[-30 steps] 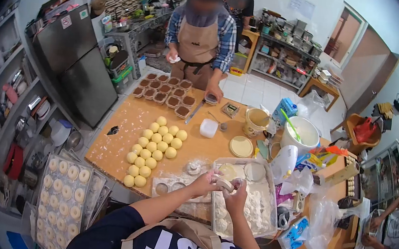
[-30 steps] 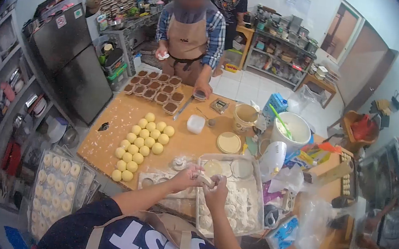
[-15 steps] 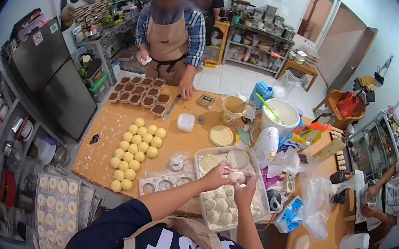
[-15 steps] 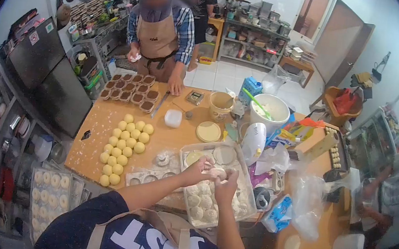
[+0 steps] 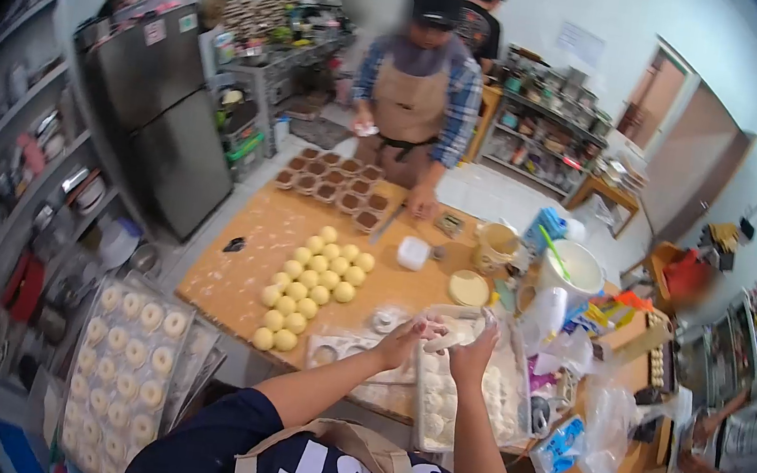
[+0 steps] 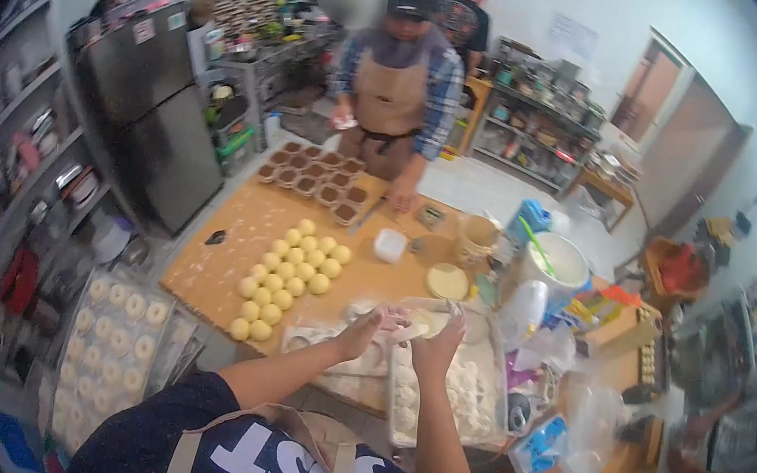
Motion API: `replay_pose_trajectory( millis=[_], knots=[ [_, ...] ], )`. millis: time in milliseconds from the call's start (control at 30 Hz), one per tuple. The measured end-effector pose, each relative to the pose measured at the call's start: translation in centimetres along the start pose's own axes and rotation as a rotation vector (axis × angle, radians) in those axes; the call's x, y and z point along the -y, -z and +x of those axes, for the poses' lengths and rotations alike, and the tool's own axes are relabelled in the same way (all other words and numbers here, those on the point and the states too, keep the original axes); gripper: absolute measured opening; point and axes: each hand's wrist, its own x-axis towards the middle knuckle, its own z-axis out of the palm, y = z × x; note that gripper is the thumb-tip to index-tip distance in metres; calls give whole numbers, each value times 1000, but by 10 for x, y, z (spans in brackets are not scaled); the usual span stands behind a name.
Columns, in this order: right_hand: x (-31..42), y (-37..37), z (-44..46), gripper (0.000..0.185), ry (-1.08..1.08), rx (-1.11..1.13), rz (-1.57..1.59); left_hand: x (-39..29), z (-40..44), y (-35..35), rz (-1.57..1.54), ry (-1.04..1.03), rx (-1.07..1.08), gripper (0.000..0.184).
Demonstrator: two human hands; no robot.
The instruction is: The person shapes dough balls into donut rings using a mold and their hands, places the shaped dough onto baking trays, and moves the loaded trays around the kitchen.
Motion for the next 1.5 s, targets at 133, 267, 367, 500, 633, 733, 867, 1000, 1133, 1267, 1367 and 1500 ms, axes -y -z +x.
replay_pose_trajectory(
  millis=[133, 267, 367, 500, 633, 733, 867, 1000, 1133, 1267, 1367, 1500],
  knots=[
    [74, -67, -25, 80, 373, 146, -16, -36, -66, 56, -2, -45, -292, 74],
    [156, -140, -63, 77, 439, 275, 197, -78, -166, 111, 197, -187, -541, 76],
    [220, -188, -115, 78, 547, 419, 180, -109, -256, 139, 165, -238, -735, 77],
    [300, -238, -207, 78, 697, 649, 423, -138, -374, 162, 81, -247, -981, 61],
    [346, -288, -283, 83, 736, 803, 550, -175, -482, 147, 345, -239, -1111, 75],
    [376, -291, -339, 85, 806, 965, 529, -178, -546, 140, 319, -303, -1310, 77],
    [402, -290, -402, 83, 851, 1084, 631, -179, -608, 121, 419, -141, -1433, 82],
    [415, -296, -439, 76, 875, 1158, 615, -157, -654, 108, 255, -392, -1452, 77],
    [428, -278, -465, 71, 1047, 1256, 605, -188, -663, 75, 294, -230, -1560, 90],
    [436, -276, -484, 76, 970, 1302, 629, -185, -682, 58, 413, -229, -1614, 86],
    [435, -271, -495, 78, 1060, 1349, 632, -187, -687, 44, 346, -307, -1683, 79],
    [432, -262, -513, 72, 814, 1689, 876, -183, -692, 31, 121, -316, -1770, 65]
  ],
)
